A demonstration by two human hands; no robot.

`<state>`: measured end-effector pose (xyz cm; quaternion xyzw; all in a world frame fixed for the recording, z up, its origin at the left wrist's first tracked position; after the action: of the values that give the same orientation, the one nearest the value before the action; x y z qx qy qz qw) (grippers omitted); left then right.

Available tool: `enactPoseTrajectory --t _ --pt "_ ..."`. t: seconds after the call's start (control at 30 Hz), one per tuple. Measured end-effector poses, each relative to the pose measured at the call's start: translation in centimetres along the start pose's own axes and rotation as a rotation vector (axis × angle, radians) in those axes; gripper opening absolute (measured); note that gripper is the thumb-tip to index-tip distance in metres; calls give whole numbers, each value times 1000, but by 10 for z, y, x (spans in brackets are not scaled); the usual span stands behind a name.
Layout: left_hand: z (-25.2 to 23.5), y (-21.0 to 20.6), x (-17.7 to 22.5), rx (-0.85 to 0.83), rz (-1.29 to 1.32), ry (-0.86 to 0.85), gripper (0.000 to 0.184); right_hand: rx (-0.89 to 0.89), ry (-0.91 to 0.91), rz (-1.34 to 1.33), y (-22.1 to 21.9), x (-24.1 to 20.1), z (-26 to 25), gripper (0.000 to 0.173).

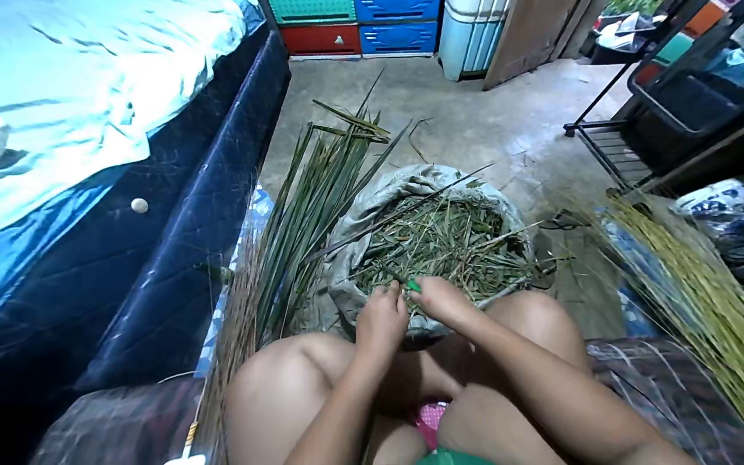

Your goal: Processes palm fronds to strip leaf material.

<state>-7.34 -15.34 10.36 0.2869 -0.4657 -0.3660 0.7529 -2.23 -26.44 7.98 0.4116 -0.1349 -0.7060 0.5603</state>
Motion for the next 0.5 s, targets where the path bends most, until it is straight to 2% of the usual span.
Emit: enactPoseTrajectory --t 0.17,0.23,0.37,0.43,0.5 --pt "6 3 7 47 5 -42 45 196 -218 -36 53 48 -28 39" --pt "5 6 5 74 75 -60 44 197 -171 -73 53 40 -19 38" --pt "-2 5 -10 51 369 -42 41 44 34 -15 7 -4 10 35" --pt "-5 2 -19 72 482 -24 36 72 7 25 8 -3 12 35" --pt "-5 -1 -20 40 592 -7 34 169 -101 3 31 19 -1 36"
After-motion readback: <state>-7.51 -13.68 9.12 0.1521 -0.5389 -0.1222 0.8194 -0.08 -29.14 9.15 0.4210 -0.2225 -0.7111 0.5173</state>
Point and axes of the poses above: each hand's wrist, its own z-axis away from the middle knuckle, its own y-axis out of the back of the hand, x = y × z, the point moved 9 cm from there along -z, towards the middle knuckle, and after that the axes turned 2 degrees about -z, right-handed, at the moved point
